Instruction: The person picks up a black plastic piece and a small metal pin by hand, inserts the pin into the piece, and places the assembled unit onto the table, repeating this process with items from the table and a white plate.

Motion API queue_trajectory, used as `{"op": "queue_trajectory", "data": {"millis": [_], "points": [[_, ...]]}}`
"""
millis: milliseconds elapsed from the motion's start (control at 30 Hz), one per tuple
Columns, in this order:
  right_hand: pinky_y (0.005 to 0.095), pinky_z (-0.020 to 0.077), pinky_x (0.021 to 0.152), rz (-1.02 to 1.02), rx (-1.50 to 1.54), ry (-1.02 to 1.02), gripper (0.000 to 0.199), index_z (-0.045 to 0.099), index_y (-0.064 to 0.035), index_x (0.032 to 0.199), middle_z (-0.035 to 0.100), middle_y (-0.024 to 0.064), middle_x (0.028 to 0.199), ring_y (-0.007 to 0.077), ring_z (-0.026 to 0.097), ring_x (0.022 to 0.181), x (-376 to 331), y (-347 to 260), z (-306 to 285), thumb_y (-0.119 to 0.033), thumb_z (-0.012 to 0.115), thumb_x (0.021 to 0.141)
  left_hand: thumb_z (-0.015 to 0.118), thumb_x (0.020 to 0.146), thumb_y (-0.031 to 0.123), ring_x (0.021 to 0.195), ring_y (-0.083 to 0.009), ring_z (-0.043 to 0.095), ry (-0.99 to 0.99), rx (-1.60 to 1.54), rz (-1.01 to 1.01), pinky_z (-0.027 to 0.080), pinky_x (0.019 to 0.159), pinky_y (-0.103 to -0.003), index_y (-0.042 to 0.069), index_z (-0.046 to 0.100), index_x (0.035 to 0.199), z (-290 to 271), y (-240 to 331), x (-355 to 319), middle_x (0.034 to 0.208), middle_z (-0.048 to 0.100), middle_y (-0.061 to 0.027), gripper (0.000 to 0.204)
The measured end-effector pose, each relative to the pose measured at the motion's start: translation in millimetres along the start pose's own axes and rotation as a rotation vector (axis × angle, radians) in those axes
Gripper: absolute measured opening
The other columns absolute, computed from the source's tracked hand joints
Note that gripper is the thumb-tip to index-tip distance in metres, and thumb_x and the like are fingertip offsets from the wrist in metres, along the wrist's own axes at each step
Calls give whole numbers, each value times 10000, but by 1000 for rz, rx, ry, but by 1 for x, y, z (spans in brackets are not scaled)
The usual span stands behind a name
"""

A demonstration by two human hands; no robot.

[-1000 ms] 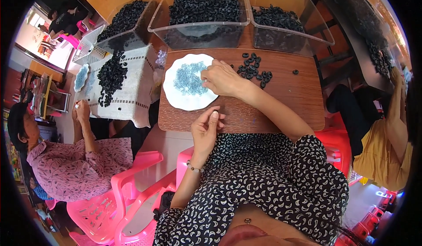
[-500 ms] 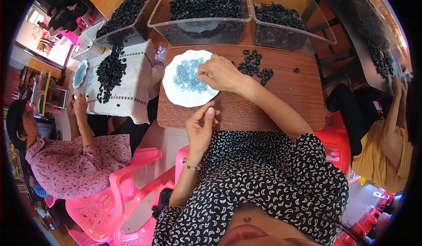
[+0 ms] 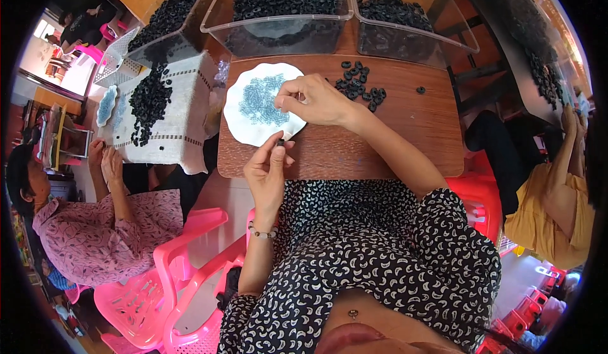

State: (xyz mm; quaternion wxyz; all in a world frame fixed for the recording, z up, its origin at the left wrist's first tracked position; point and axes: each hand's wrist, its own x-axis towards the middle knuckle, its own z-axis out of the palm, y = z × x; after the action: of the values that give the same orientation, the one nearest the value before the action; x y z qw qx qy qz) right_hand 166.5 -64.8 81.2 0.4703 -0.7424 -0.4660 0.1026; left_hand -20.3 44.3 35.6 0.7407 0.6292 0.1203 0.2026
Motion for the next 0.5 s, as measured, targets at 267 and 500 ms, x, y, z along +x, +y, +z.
{"op": "queue_trajectory", "data": {"millis": [267, 500], "points": [[279, 498, 713, 122, 324, -173, 272, 714, 15, 940, 702, 35, 786, 94, 639, 774, -37, -32, -23, -213, 592, 1026, 677, 1005, 130, 796, -54, 603, -12, 45, 28, 509, 726, -200, -10, 675, 1301, 7, 2, 4, 1040, 710, -47, 327], [288, 520, 654, 93, 309, -247, 250, 727, 7, 884, 727, 75, 782, 110, 678, 729, -58, -41, -31, -186, 602, 981, 738, 953, 106, 858, -89, 624, 21, 95, 146, 509, 768, -223, -7, 710, 1253, 15, 8, 0, 1031, 699, -45, 321]]}}
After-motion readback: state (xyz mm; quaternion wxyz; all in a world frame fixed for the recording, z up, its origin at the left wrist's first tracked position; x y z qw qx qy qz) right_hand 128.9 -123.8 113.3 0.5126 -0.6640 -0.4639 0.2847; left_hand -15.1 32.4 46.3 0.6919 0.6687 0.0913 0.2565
